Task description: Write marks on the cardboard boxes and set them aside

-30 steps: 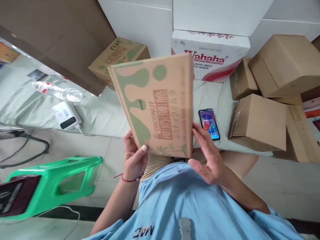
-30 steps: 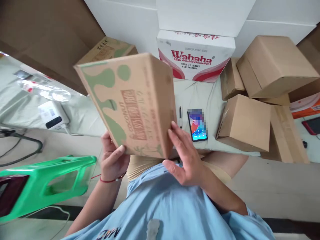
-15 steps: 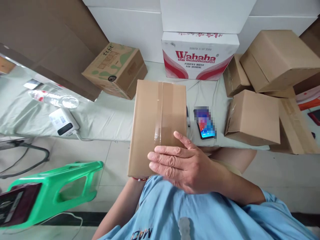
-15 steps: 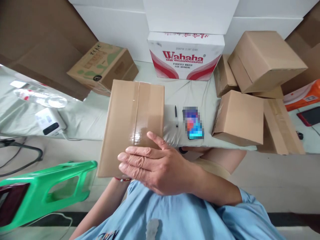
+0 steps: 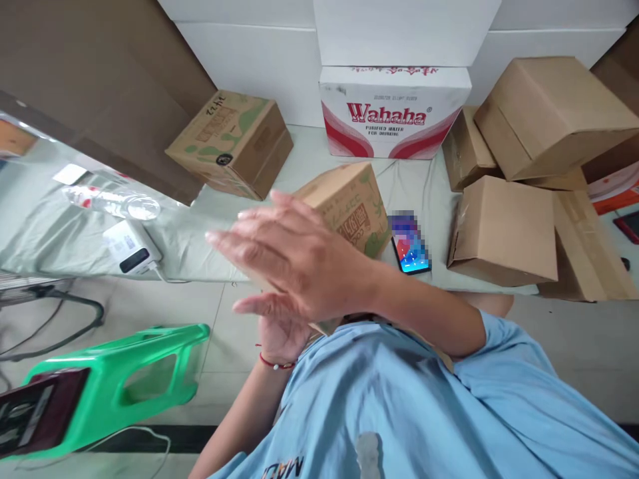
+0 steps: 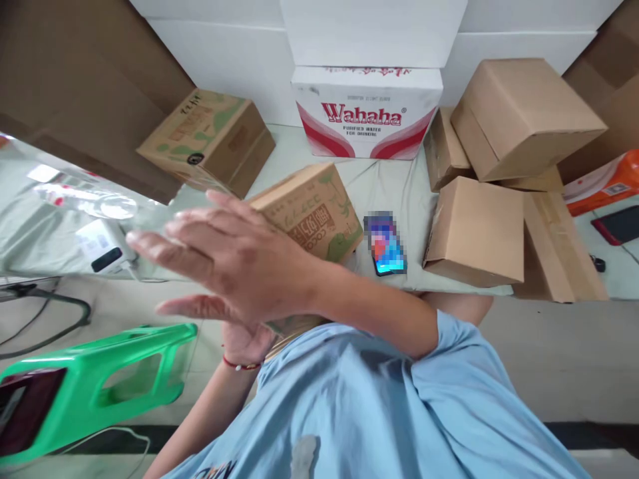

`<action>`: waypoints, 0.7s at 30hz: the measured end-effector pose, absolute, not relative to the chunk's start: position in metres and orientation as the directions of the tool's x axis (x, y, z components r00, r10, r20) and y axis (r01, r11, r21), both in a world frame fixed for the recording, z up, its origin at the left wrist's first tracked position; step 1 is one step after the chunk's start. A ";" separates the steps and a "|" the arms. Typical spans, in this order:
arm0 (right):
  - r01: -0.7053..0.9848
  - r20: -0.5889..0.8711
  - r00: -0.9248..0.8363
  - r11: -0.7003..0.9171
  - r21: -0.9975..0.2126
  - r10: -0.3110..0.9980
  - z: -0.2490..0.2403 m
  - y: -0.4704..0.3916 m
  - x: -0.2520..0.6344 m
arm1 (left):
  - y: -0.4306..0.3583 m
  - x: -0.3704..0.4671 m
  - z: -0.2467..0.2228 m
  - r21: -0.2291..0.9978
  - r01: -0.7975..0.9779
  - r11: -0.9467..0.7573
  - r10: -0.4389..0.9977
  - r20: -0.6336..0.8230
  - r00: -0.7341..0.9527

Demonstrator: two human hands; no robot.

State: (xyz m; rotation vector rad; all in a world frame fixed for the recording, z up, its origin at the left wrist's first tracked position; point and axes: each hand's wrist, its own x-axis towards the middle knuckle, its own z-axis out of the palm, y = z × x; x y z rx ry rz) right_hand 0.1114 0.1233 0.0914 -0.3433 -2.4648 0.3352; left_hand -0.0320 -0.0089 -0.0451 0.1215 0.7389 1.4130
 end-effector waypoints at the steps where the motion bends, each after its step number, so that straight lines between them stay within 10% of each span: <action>1: 0.146 0.554 -0.763 0.925 -0.352 0.332 0.096 0.135 0.113 | -0.010 -0.038 -0.045 0.445 -0.874 0.195 0.912 -0.410 -0.005; 21: 0.046 0.247 -0.263 0.268 -0.962 0.933 0.050 0.223 0.230 | 0.066 -0.009 0.006 0.892 -0.427 -0.146 0.982 0.077 -0.175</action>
